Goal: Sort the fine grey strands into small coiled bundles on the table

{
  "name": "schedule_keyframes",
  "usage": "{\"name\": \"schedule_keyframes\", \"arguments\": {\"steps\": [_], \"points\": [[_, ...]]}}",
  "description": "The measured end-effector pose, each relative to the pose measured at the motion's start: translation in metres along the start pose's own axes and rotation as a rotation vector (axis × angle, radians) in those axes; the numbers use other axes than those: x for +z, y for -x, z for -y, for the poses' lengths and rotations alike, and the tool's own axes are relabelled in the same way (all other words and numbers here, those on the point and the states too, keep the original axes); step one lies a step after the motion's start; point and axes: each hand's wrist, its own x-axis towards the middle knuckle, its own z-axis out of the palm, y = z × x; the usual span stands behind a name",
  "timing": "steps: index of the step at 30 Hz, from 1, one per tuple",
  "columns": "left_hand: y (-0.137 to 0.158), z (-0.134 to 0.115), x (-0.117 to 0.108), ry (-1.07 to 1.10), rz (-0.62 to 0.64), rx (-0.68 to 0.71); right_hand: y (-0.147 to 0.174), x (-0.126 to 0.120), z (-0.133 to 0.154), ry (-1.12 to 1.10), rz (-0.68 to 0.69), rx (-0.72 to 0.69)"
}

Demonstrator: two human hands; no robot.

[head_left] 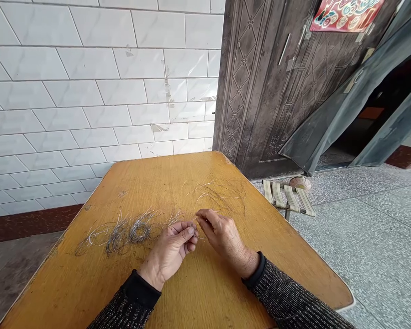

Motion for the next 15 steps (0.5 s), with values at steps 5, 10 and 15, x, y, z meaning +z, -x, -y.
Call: {"name": "schedule_keyframes", "arguments": {"steps": [5,10,15], "points": [[-0.0016,-0.0031,-0.0026,0.043,-0.043,0.063,0.0007,-0.0028,0.0009,-0.268,-0.058,0.162],[-0.0014,-0.0050,-0.0015,0.070,-0.077,0.091,-0.0052,-0.0045,0.0038,-0.861,0.107,0.377],[-0.0008,-0.0024,0.0002,0.064,-0.074,0.104,-0.0080,-0.0092,0.0053,-1.219,0.263,0.479]]}}
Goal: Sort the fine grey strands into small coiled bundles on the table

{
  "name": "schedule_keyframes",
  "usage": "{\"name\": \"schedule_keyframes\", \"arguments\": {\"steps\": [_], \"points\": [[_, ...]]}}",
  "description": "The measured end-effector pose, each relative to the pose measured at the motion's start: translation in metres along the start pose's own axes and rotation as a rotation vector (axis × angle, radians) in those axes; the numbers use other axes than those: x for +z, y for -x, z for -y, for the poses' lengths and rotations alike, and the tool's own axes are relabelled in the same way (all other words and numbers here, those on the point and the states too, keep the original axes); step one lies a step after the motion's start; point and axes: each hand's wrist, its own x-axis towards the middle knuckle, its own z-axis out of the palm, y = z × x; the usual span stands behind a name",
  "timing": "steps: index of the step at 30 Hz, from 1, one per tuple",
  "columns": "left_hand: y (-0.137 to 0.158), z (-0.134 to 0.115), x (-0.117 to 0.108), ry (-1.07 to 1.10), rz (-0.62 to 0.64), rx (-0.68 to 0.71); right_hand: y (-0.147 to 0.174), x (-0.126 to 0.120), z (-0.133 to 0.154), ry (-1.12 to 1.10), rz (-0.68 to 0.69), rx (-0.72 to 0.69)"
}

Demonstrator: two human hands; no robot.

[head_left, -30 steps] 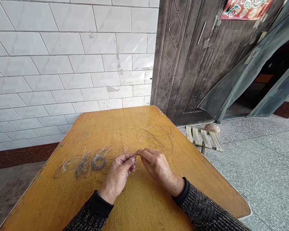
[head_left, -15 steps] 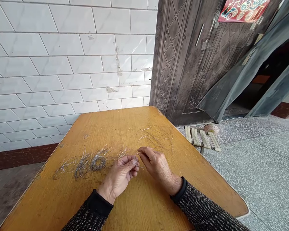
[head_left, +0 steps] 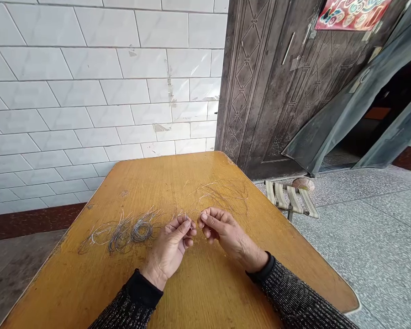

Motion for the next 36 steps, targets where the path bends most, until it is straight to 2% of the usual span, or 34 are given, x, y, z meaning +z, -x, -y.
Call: {"name": "schedule_keyframes", "arguments": {"steps": [3,7,12,21,29,36], "points": [[0.000,0.001,-0.001,0.012,0.009,0.003,0.001,-0.003,0.000,-0.116,0.077,0.044],[-0.001,0.002,-0.002,0.040,0.045,-0.013,0.000,-0.006,-0.002,-0.161,0.135,0.041],[-0.001,0.002,-0.002,0.095,0.077,-0.036,0.000,-0.003,-0.004,-0.210,0.127,0.034],[0.001,-0.001,0.002,0.114,0.071,0.013,-0.003,0.000,-0.007,-0.275,0.091,0.025],[-0.002,0.002,-0.001,0.120,0.044,0.010,-0.007,-0.008,-0.009,-0.268,0.083,0.076],[-0.001,0.000,-0.004,0.083,0.095,-0.005,-0.007,-0.013,-0.011,-0.264,0.109,0.080]]}}
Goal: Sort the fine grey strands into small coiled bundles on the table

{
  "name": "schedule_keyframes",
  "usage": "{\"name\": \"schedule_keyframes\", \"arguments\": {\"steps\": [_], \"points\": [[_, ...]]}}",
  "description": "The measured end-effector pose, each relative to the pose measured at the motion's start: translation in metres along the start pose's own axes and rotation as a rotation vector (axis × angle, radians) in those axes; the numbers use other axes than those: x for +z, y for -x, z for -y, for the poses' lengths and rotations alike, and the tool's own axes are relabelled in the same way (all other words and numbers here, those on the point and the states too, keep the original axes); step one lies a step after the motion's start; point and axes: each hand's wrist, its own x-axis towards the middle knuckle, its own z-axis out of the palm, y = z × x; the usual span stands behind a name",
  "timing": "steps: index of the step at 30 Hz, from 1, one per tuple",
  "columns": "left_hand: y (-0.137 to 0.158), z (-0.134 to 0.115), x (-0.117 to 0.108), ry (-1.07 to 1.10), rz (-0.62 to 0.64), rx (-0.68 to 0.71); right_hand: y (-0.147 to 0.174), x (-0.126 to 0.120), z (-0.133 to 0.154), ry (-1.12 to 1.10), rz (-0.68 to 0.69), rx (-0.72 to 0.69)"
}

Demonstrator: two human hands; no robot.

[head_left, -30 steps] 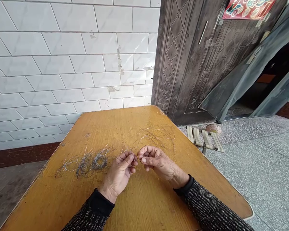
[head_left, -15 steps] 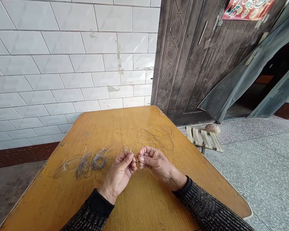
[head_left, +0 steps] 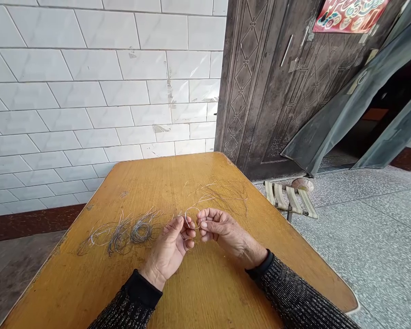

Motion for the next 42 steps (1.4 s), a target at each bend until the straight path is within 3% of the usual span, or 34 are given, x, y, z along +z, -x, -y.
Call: {"name": "schedule_keyframes", "arguments": {"steps": [7,11,16,21,29,34,38,42], "points": [[0.000,0.001,0.001,-0.138,-0.051,0.024,0.000,0.001,0.004,0.024,-0.036,-0.019],[-0.001,0.000,0.001,-0.304,-0.117,0.075,-0.002,0.002,0.005,0.124,-0.156,-0.038],[-0.007,-0.017,-0.005,-0.248,-0.313,0.277,-0.005,0.000,0.003,0.236,-0.277,-0.006],[-0.015,-0.034,-0.015,-0.161,-0.421,0.431,-0.012,-0.001,-0.003,0.266,-0.260,0.076],[-0.017,-0.028,-0.019,-0.203,-0.405,0.408,-0.025,0.010,-0.029,0.278,-0.178,0.166],[-0.016,-0.027,-0.018,-0.231,-0.404,0.393,-0.026,0.006,-0.034,0.355,-0.238,0.088],[-0.015,-0.026,-0.016,-0.292,-0.386,0.375,-0.024,0.005,-0.030,0.558,-0.288,0.020],[-0.010,-0.021,-0.010,-0.524,-0.368,0.412,-0.025,-0.005,-0.015,0.975,-0.355,-0.111]]}}
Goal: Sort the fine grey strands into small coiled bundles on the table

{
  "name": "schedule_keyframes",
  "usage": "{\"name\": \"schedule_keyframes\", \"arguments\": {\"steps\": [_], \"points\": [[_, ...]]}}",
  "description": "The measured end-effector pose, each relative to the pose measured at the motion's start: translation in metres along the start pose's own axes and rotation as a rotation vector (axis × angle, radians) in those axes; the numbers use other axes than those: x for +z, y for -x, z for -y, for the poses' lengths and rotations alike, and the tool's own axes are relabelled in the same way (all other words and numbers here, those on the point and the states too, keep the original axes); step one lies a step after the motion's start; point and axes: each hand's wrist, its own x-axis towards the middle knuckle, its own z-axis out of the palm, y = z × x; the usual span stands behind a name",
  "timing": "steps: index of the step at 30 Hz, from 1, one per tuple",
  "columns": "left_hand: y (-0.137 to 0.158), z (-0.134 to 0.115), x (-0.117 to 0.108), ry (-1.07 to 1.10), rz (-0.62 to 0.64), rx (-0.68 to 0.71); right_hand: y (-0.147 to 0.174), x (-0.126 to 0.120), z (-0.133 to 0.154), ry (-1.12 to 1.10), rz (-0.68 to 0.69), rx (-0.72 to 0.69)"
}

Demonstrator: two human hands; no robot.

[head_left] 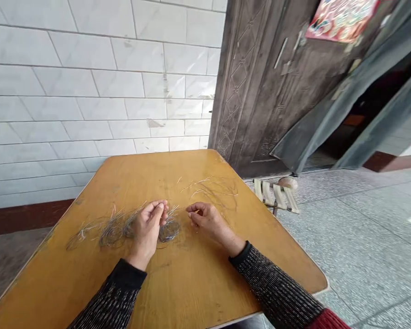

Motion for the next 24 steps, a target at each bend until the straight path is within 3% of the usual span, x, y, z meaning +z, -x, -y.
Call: {"name": "schedule_keyframes", "arguments": {"steps": [5,8,10,19,24], "points": [[0.011,0.003,0.005,-0.238,0.214,0.129,-0.015,-0.064,-0.016,0.290,-0.282,-0.003],[0.015,0.006,0.007,-0.272,0.270,0.151,-0.020,-0.101,-0.033,0.482,-0.441,0.084],[0.016,0.008,0.008,-0.272,0.287,0.145,-0.022,-0.113,-0.043,0.588,-0.466,0.125],[0.017,0.008,0.010,-0.303,0.320,0.167,-0.036,-0.091,-0.051,0.867,-0.267,0.006],[0.019,0.007,0.011,-0.338,0.330,0.190,-0.039,-0.085,-0.053,0.971,-0.205,0.007]]}}
